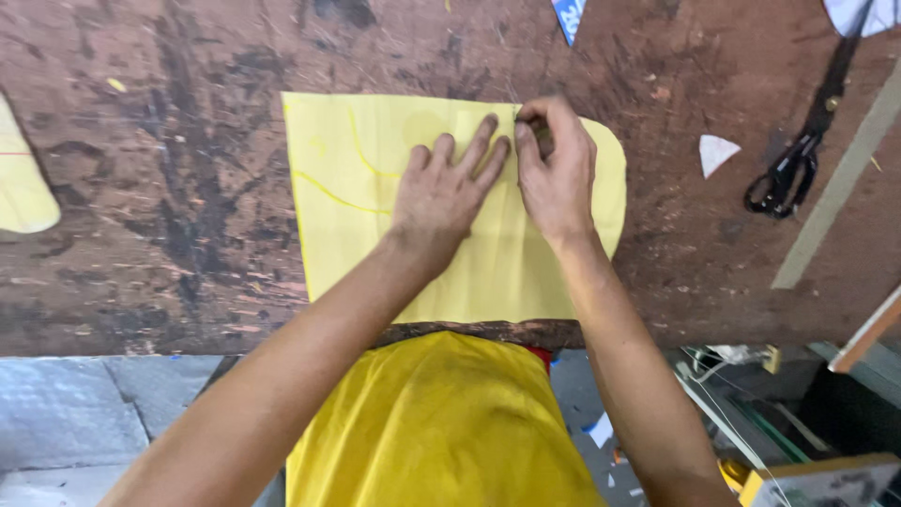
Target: The person folds a yellow paper piece, aligns it with a pattern template, and smooths it on the table. They then gather and move aside multiple yellow paper pieces and a measuring tape, and finally place a ruler on a yellow sheet to mark a straight line.
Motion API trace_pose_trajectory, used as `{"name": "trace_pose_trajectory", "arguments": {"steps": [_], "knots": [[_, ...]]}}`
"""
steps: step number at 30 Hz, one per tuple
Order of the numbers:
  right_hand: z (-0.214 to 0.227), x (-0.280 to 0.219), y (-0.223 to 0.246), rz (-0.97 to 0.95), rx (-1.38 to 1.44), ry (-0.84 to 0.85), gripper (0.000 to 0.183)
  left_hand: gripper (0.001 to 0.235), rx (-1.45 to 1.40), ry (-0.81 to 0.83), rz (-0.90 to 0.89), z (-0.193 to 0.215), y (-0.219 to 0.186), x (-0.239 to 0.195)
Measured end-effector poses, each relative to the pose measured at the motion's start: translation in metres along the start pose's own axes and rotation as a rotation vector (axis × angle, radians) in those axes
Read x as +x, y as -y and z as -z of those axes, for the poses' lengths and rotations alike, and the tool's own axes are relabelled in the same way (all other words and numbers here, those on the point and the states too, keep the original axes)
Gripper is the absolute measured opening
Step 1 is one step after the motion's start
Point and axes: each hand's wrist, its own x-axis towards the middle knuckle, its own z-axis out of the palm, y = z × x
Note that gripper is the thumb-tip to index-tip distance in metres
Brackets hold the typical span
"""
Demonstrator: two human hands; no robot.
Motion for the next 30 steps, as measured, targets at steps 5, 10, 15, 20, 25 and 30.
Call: {"name": "trace_pose_trajectory", "arguments": {"steps": [5, 10, 15, 20, 25, 30], "knots": [[-0.014, -0.011, 0.001, 0.161, -0.094, -0.007, 0.017, 0.114, 0.012, 0.001, 0.001, -0.006, 0.000, -0.005], [-0.006, -0.012, 0.001, 0.351, -0.245, -0.064, 0.023, 0.120, -0.032, -0.080, -0.005, -0.006, 0.005, -0.008], [-0.002, -0.030, 0.010, 0.069, -0.287, 0.034, 0.040, 0.120, -0.033, -0.099, -0.022, -0.007, 0.010, -0.011], [-0.007, -0.045, 0.014, 0.073, -0.406, 0.064, 0.054, 0.118, -0.026, -0.094, -0.037, -0.007, 0.012, -0.011], [-0.009, -0.048, 0.007, 0.100, -0.476, 0.074, 0.055, 0.108, 0.014, -0.102, -0.050, -0.008, 0.012, -0.010], [-0.008, -0.048, 0.003, 0.194, -0.506, 0.061, 0.055, 0.084, -0.181, -0.311, 0.027, -0.021, 0.010, -0.029]]}}
